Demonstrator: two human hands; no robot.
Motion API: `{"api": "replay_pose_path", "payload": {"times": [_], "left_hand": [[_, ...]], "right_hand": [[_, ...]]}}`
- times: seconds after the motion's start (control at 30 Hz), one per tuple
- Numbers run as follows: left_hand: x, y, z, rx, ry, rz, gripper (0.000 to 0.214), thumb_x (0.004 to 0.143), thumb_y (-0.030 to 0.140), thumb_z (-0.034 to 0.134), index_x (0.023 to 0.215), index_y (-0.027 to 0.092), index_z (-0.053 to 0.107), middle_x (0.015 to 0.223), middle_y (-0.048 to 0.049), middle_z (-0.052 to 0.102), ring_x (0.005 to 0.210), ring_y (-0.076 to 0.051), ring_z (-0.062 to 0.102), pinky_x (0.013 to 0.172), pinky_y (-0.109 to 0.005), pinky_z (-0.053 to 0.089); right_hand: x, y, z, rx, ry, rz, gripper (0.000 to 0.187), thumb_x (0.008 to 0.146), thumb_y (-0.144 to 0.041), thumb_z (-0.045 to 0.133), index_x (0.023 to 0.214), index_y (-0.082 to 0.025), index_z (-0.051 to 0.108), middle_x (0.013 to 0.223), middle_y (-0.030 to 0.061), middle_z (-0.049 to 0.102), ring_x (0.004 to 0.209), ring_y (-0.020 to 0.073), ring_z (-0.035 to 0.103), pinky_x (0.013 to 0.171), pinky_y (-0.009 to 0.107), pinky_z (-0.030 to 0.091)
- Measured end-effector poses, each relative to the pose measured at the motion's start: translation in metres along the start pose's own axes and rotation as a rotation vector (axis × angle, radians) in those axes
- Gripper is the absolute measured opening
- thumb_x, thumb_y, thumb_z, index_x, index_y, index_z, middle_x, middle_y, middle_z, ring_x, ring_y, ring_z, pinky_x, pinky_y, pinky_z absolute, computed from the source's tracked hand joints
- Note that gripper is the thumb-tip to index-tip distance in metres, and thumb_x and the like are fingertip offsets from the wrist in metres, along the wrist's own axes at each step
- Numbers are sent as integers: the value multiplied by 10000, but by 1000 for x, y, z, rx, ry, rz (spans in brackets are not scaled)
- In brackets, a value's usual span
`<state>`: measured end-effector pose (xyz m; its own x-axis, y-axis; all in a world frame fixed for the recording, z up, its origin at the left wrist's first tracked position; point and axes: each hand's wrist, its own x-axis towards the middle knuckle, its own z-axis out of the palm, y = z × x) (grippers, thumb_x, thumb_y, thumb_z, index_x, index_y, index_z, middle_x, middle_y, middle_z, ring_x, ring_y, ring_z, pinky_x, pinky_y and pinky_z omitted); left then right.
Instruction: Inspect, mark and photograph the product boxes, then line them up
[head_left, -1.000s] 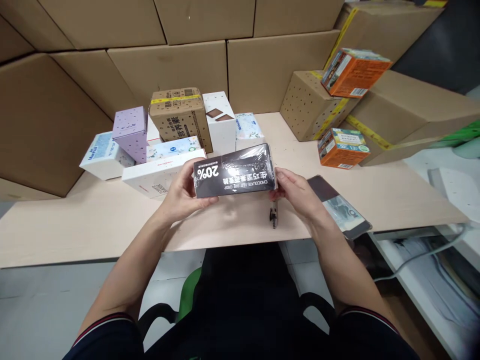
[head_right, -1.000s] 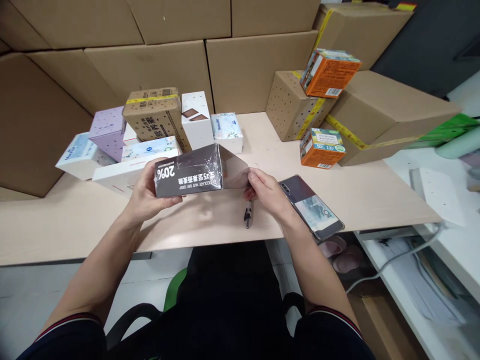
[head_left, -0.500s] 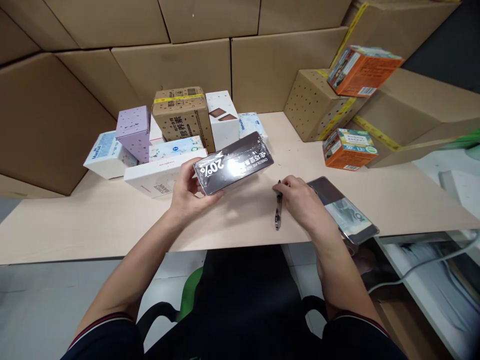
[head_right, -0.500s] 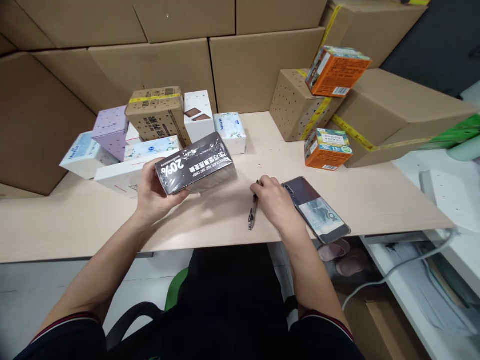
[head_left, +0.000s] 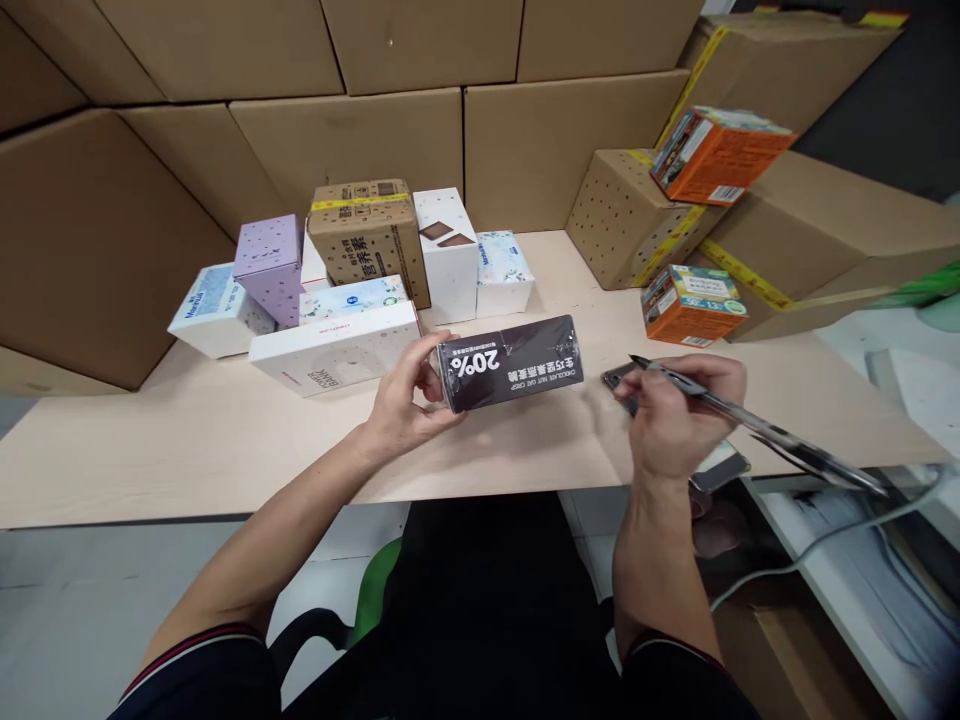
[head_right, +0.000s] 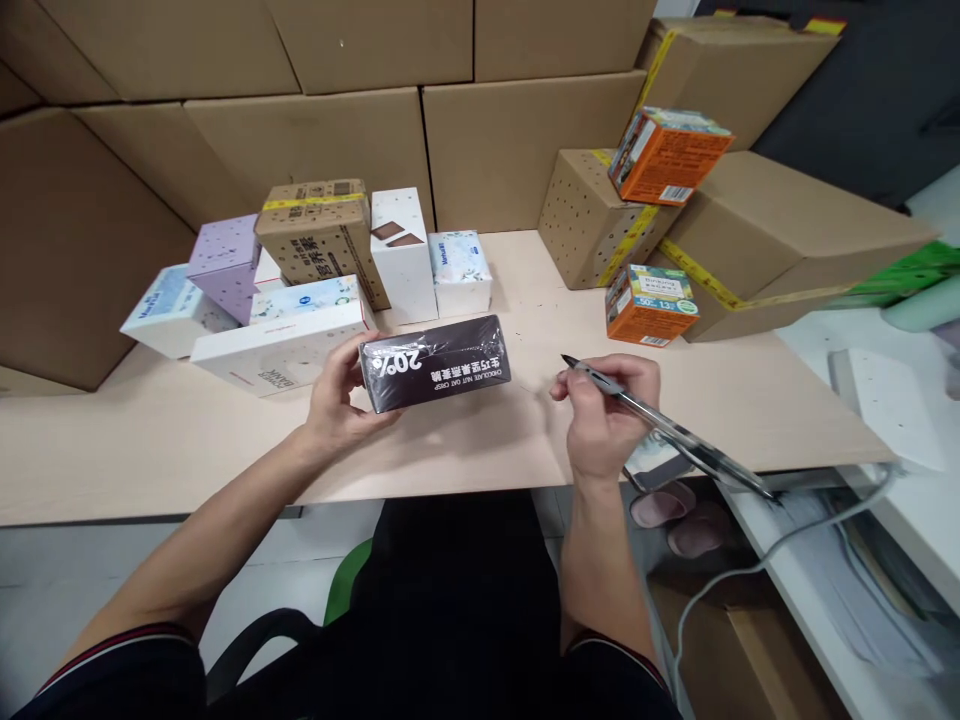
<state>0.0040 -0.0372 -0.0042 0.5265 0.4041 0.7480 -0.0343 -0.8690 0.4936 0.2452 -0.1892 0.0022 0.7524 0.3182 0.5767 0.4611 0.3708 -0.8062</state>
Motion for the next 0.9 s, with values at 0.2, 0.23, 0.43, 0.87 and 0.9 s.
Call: {"api": "replay_pose_path", "payload": {"times": [0.2, 0.23, 0.43, 0.87, 0.9], "left_hand": [[-4, -1, 1, 32, -46, 39, 903, 794, 289, 847, 1568, 278, 381, 1374, -183, 628, 1021, -240, 720, 610, -233, 589], [-5, -2, 0, 29, -59, 47, 904, 795, 276, 847, 1570, 276, 380, 1381, -189, 622, 1048, -251, 718, 615, -235, 594], [-6, 0, -2, 75, -102, 35, 835, 841, 259, 809, 1568, 279, 399, 1387, -182, 628, 1054, -241, 716, 633, -234, 591], [-4, 3, 0, 90, -88, 60, 818, 850, 255, 808, 1566, 261, 412, 1384, -198, 643, 1053, -243, 724, 629, -225, 580], [-4, 3, 0, 92, -88, 52, 815, 849, 260, 808, 1564, 264, 415, 1390, -195, 642, 1041, -237, 726, 628, -226, 580]], "right_hand": [[-25, -53, 21, 209, -263, -119, 42, 914, -264, 622, 899, -289, 654, 771, 12, 678, 627, 192, 658, 546, 366, 561], [-28, -56, 23, 154, -307, -180, 77, 906, -237, 639, 942, -295, 676, 800, 16, 699, 669, 198, 680, 590, 380, 587], [-32, -52, 31, -78, -451, -450, 280, 867, -118, 651, 1066, -313, 674, 863, 9, 727, 740, 198, 699, 683, 384, 619], [-26, -55, 32, -159, -515, -477, 237, 872, -131, 648, 1034, -300, 684, 847, 16, 736, 730, 198, 703, 668, 364, 611], [-26, -54, 32, -164, -508, -481, 238, 873, -131, 645, 1035, -300, 684, 850, 15, 738, 734, 197, 704, 676, 365, 613]]}}
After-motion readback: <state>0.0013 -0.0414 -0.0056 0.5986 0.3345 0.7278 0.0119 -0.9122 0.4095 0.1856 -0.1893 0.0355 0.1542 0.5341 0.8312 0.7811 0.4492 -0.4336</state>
